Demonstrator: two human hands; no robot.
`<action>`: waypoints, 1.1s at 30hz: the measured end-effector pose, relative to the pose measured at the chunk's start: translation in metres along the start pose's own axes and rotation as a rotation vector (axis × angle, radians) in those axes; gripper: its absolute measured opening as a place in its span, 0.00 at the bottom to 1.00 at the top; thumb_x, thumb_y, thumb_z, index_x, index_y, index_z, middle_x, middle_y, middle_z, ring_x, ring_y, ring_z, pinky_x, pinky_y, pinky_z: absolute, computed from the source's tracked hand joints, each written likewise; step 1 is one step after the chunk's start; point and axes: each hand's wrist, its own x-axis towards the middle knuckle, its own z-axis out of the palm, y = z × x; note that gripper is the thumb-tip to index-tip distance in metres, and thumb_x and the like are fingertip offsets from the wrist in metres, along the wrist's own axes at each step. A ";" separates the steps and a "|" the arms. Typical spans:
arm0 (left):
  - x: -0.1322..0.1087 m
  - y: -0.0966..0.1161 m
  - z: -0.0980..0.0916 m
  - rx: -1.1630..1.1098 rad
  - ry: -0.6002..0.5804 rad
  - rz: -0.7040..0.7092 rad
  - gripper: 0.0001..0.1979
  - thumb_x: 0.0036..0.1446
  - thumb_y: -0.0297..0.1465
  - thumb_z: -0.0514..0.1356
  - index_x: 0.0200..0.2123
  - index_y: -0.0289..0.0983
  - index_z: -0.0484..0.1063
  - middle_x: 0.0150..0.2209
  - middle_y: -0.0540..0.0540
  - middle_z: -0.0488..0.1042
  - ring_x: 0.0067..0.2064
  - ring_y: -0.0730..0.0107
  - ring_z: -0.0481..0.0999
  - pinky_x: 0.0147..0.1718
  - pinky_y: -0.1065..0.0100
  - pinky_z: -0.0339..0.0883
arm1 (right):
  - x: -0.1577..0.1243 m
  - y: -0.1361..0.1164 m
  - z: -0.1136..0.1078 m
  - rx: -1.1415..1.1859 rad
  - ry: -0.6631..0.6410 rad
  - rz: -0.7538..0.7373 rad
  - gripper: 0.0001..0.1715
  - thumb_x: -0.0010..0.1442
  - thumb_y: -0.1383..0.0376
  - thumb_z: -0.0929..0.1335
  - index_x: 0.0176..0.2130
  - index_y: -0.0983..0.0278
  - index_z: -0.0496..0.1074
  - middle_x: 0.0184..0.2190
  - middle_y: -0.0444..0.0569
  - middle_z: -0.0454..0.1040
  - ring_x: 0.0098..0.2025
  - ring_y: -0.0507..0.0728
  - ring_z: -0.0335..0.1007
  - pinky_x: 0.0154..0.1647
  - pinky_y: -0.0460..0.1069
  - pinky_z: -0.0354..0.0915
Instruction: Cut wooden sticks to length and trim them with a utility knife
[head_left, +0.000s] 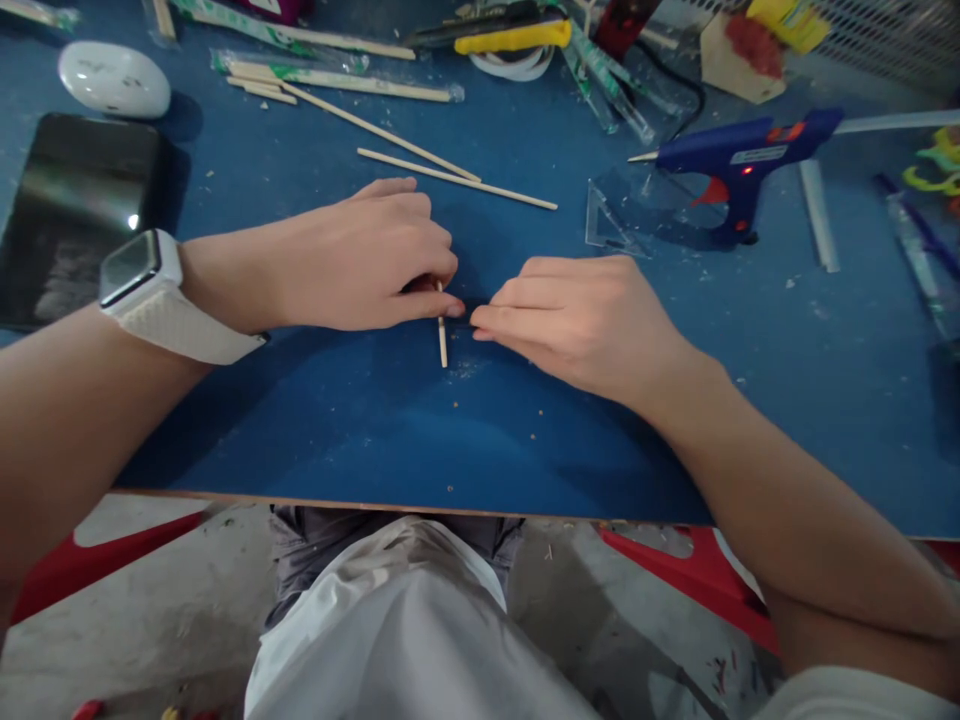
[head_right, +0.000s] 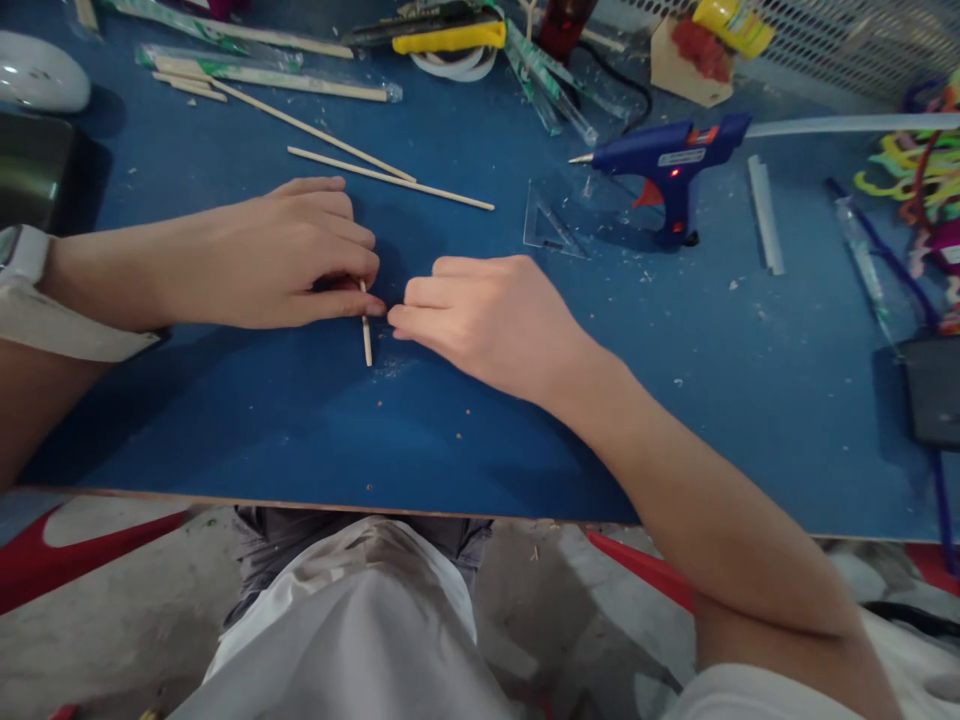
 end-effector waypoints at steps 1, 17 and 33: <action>0.000 0.000 0.000 0.008 0.000 0.000 0.31 0.81 0.53 0.49 0.33 0.44 0.78 0.34 0.44 0.80 0.45 0.53 0.75 0.62 0.48 0.68 | 0.001 -0.001 0.001 -0.003 -0.001 0.003 0.23 0.89 0.62 0.63 0.50 0.61 0.86 0.41 0.46 0.88 0.42 0.56 0.79 0.38 0.55 0.66; 0.000 -0.003 -0.003 -0.007 -0.002 0.026 0.31 0.82 0.54 0.48 0.30 0.43 0.73 0.32 0.45 0.80 0.40 0.56 0.73 0.60 0.48 0.69 | -0.007 0.005 -0.001 0.106 0.092 0.108 0.15 0.83 0.59 0.70 0.54 0.60 0.88 0.47 0.49 0.91 0.45 0.60 0.84 0.42 0.54 0.71; -0.003 -0.003 -0.014 -0.187 -0.126 -0.051 0.28 0.77 0.55 0.58 0.31 0.42 0.74 0.33 0.48 0.78 0.49 0.56 0.73 0.82 0.41 0.49 | -0.007 0.011 0.000 0.216 0.152 0.040 0.16 0.85 0.62 0.69 0.46 0.59 0.86 0.43 0.45 0.90 0.42 0.56 0.84 0.40 0.52 0.73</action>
